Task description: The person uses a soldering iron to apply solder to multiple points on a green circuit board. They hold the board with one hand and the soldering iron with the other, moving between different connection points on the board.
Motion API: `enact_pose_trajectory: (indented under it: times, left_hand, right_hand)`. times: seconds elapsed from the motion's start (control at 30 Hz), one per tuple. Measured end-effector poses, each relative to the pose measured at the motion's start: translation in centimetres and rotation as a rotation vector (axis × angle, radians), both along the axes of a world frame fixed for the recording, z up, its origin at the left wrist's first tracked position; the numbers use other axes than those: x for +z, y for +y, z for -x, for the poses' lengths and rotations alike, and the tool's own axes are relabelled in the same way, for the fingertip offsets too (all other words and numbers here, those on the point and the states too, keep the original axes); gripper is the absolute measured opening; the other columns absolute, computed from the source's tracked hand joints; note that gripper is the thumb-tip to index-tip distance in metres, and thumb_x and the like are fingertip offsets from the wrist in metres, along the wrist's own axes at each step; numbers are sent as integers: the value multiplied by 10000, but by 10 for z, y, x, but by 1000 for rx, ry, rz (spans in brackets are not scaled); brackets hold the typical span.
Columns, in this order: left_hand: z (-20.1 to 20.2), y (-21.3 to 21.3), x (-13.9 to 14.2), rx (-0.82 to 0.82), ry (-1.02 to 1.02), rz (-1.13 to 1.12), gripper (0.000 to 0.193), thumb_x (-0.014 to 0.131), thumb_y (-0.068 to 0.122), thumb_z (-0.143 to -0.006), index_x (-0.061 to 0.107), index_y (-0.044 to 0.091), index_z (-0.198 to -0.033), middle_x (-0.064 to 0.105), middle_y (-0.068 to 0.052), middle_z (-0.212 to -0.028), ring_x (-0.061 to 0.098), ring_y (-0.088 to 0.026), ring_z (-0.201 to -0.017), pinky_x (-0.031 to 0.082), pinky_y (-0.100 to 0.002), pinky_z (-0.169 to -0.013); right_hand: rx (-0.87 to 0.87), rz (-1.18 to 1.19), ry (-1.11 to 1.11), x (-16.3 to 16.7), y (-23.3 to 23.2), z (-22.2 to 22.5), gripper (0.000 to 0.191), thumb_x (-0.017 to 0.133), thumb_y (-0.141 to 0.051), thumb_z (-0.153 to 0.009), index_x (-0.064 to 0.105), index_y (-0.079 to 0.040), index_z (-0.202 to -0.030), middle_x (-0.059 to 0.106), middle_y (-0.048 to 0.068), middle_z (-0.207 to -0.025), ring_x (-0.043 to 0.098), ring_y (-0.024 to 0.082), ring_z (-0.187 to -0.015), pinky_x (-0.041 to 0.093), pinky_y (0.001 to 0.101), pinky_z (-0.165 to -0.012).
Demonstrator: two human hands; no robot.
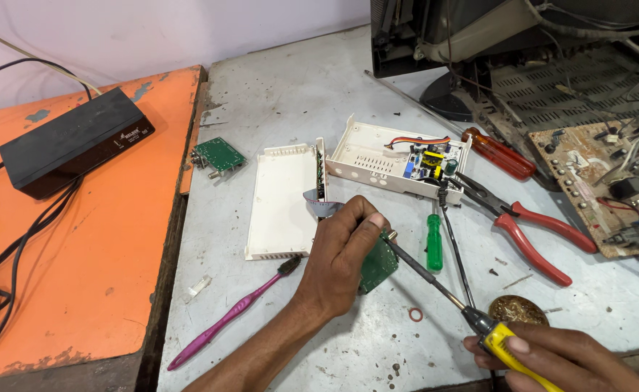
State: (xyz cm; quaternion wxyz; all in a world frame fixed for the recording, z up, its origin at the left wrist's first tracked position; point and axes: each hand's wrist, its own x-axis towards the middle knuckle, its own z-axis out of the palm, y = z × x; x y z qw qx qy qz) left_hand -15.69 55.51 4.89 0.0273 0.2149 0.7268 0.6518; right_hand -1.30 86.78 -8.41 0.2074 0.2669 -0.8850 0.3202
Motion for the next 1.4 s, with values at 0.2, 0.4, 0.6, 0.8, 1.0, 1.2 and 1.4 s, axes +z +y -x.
enact_pose_trajectory:
  times: [0.2, 0.4, 0.6, 0.8, 1.0, 1.2, 1.4]
  left_hand:
    - [2, 3, -3, -9, -53, -69, 356, 450, 326, -1040, 577, 49, -857, 656, -72, -777, 580, -105, -691, 510, -288, -626]
    - [3, 4, -6, -60, -127, -190, 328, 435, 316, -1011, 587, 46, -904, 630, -64, -771, 625, -123, -661, 556, -293, -611]
    - [3, 1, -2, -144, -183, -275, 341, 482, 334, -978, 615, 20, -978, 597, -74, -867, 602, -119, -760, 559, -272, -665]
    - [2, 1, 4, -180, -307, -344, 382, 401, 347, -970, 626, 46, -1040, 605, -72, -912, 600, -119, -809, 577, -282, -670]
    - [4, 0, 8, -197, -395, -327, 426, 401, 285, -1001, 677, -13, -1128, 668, -128, -1024, 643, -178, -989, 604, -316, -807]
    - [3, -4, 10, -234, -394, -255, 575, 321, 342, -1033, 743, -31, -1150, 775, -207, -1078, 696, -241, -1040, 597, -335, -853]
    - [5, 0, 9, -256, -401, -267, 591, 297, 315, -1024, 722, -51, -1210, 778, -216, -981, 702, -211, -893, 598, -311, -763]
  right_hand:
    - [-68, -63, 44, -16, 9, 2, 476, 714, -282, -881, 632, -194, -1342, 744, 49, -1209, 745, 187, -1145, 628, 341, -1000]
    - [-75, -25, 40, -32, 24, 7, 385, 620, -288, -961, 607, -184, -1331, 757, 55, -1184, 768, 203, -1109, 636, 362, -984]
    - [-117, -11, 59, -27, 22, 6, 338, 582, -259, -991, 589, -178, -1319, 770, 23, -1129, 776, 188, -1080, 631, 377, -982]
    - [-42, 27, -22, -20, 21, 6, 346, 566, -245, -990, 601, -171, -1326, 762, 49, -1180, 766, 189, -1068, 621, 358, -972]
    - [48, 23, -47, -21, 28, 12, 372, 581, -242, -981, 591, -148, -1341, 745, 88, -1214, 775, 201, -1062, 632, 341, -963]
    - [-23, 21, -34, -24, 27, 7, 351, 583, -224, -975, 608, -155, -1319, 723, 82, -1214, 789, 200, -1103, 618, 337, -958]
    - [-57, 2, 21, -29, 26, 4, 342, 598, -223, -971, 612, -164, -1307, 704, 70, -1212, 770, 209, -1120, 641, 332, -987]
